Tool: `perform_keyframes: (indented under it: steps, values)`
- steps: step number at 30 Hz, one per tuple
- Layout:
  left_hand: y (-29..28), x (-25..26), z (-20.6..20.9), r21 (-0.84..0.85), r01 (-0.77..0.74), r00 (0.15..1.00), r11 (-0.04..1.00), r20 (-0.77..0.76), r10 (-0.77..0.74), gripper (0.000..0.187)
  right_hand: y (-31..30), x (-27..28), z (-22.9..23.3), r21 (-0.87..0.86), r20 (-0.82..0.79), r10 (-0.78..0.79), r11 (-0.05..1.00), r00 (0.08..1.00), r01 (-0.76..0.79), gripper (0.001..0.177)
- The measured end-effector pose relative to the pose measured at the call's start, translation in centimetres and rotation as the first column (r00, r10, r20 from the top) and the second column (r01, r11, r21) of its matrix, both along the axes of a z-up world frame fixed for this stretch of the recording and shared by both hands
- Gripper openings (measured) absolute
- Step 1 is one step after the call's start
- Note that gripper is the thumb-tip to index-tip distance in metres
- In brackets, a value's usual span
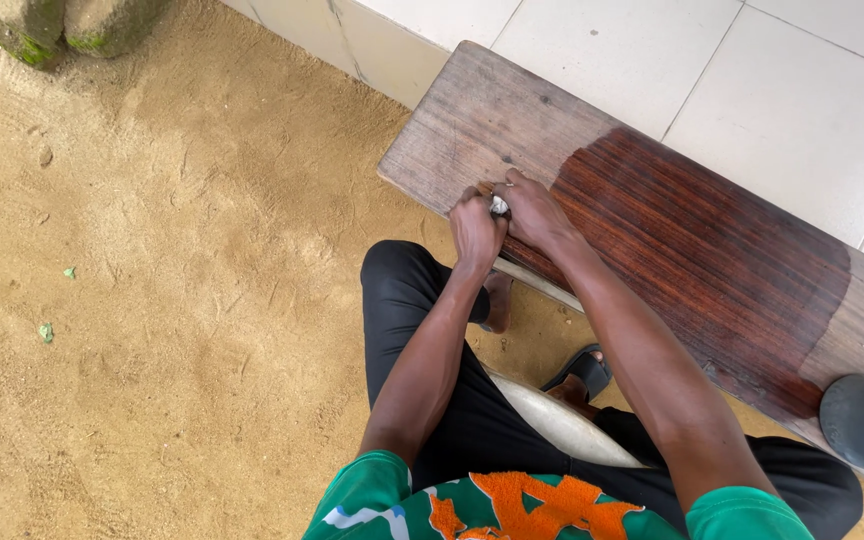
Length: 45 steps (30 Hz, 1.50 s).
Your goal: Polishing a dark wooden bench with a cloth and cleaning solution.
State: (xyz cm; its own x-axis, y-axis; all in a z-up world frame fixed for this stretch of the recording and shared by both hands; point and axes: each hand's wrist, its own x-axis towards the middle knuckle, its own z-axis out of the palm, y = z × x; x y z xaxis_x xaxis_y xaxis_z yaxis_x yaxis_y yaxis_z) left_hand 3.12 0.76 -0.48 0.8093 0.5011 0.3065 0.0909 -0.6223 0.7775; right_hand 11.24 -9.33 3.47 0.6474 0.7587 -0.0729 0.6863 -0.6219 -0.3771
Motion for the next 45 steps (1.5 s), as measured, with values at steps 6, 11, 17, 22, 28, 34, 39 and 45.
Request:
perform_keyframes:
  steps: [6, 11, 17, 22, 28, 34, 39, 45]
  values:
    - [-0.5, 0.3, -1.6, 0.005, 0.079, 0.993, 0.997, -0.091, -0.078, 0.016, -1.5, -0.6, -0.2, 0.006, 0.015, -0.015, 1.0, 1.0, 0.015, 0.023]
    - [-0.9, -0.4, -1.0, 0.045, 0.137, 0.99, 0.99, -0.029, -0.135, 0.015, -2.7, -0.9, -0.8, -0.046, -0.028, -0.034, 0.998, 0.999, 0.032, 0.033]
    - [-1.4, -0.9, -1.0, -0.019, 0.222, 0.973, 0.975, -0.057, -0.223, 0.012, -4.5, -1.7, -0.9, -0.015, 0.033, 0.015, 1.0, 0.999, -0.015, 0.02]
    - [-1.6, -1.1, -1.1, -0.024, 0.253, 0.965, 0.967, -0.061, -0.254, 0.015, -4.8, -2.3, -0.1, 0.029, 0.029, 0.01, 1.0, 1.0, -0.011, 0.018]
    - [-2.2, -1.5, -1.0, 0.013, 0.238, 0.971, 0.971, -0.019, -0.238, 0.027, -5.2, -2.4, -1.5, 0.014, 0.003, -0.039, 0.999, 0.999, 0.039, 0.044]
    - [-2.6, -1.6, -0.2, 0.034, 0.233, 0.972, 0.972, -0.042, -0.232, 0.026, -5.4, -2.3, -1.5, 0.042, -0.033, -0.095, 0.994, 0.995, 0.096, 0.043]
    - [-2.7, -1.4, 0.3, 0.065, 0.219, 0.975, 0.974, 0.013, -0.22, 0.032, -5.3, -1.9, -1.0, 0.057, -0.037, -0.099, 0.993, 0.994, 0.101, 0.044]
    - [-2.9, -0.9, 0.4, 0.086, 0.184, 0.977, 0.979, 0.089, -0.191, 0.027, -5.0, -1.1, -0.7, 0.053, -0.017, -0.1, 0.994, 0.995, 0.101, 0.044]
